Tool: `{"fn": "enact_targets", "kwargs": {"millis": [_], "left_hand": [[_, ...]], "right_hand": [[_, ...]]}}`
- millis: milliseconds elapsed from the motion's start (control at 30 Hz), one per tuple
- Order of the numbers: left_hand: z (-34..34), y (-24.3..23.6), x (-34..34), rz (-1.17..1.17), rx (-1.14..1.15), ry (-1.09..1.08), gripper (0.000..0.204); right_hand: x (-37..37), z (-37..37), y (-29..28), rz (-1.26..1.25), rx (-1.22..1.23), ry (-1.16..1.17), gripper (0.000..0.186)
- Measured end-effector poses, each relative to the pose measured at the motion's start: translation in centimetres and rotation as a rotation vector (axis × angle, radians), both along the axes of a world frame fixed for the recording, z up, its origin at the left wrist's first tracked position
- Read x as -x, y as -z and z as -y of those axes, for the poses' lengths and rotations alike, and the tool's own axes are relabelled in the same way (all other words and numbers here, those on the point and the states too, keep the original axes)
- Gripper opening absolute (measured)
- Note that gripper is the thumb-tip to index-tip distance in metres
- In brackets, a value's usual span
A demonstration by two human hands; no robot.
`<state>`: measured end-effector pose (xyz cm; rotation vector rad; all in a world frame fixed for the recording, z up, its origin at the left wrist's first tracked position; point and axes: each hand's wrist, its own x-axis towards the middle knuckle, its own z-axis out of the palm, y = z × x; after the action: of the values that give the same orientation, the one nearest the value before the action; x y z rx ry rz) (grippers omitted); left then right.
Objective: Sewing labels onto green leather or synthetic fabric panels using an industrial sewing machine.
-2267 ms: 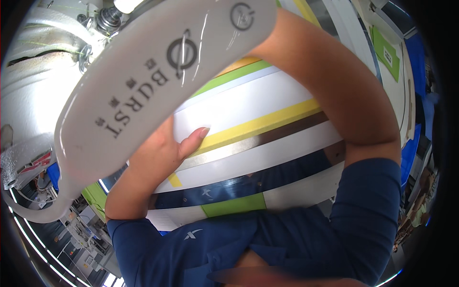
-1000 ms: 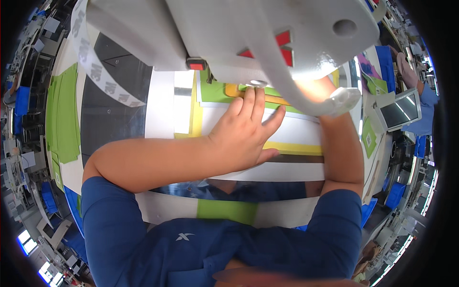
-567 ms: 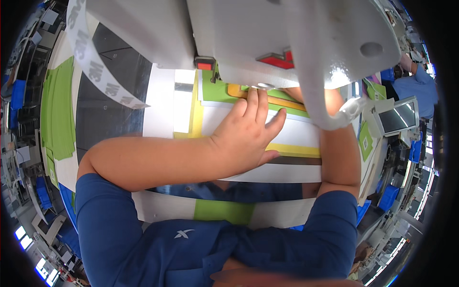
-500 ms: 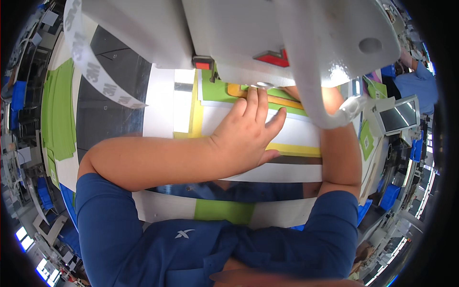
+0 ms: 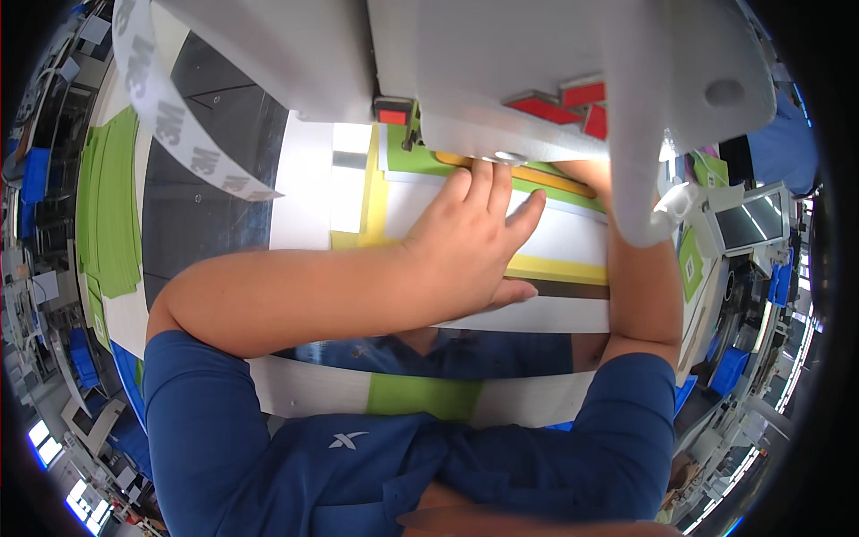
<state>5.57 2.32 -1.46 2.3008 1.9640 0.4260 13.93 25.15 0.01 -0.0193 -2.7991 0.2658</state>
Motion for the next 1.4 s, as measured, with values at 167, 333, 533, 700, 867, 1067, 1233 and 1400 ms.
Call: {"fn": "enact_targets", "kwargs": {"millis": [167,333,533,700,867,1067,1233,1400], "left_hand": [[-0.1,-0.4,0.3,0.03,0.043,0.014,0.095],[0.0,-0.9,0.3,-0.002,0.034,0.018,0.096],[0.4,-0.8,0.3,-0.01,0.066,0.067,0.098],[1.4,-1.4,0.0,0.055,0.124,0.113,0.099],[2.2,-2.4,-0.2,-0.009,0.181,0.195,0.098],[3.3,-3.1,-0.7,-0.052,0.207,0.246,0.1],[4.4,-3.6,-0.9,-0.073,0.26,0.28,0.1],[4.3,-3.7,-1.1,-0.12,0.261,0.294,0.098]], "right_hand": [[-0.3,-0.8,0.1,0.0,-0.004,0.002,0.018],[-1.7,0.1,-0.3,-0.003,-0.009,-0.021,0.018],[-0.7,1.1,-0.7,-0.005,-0.029,-0.01,0.018],[-2.5,4.1,-1.8,-0.01,-0.052,0.029,0.018],[-2.3,5.8,-2.2,0.109,0.008,0.225,0.015],[-3.4,5.7,-0.2,0.134,-0.015,0.181,0.012],[-2.8,7.5,-0.4,0.213,0.336,0.336,0.024],[-3.2,7.3,-0.1,0.075,-0.101,0.143,0.042]]}}
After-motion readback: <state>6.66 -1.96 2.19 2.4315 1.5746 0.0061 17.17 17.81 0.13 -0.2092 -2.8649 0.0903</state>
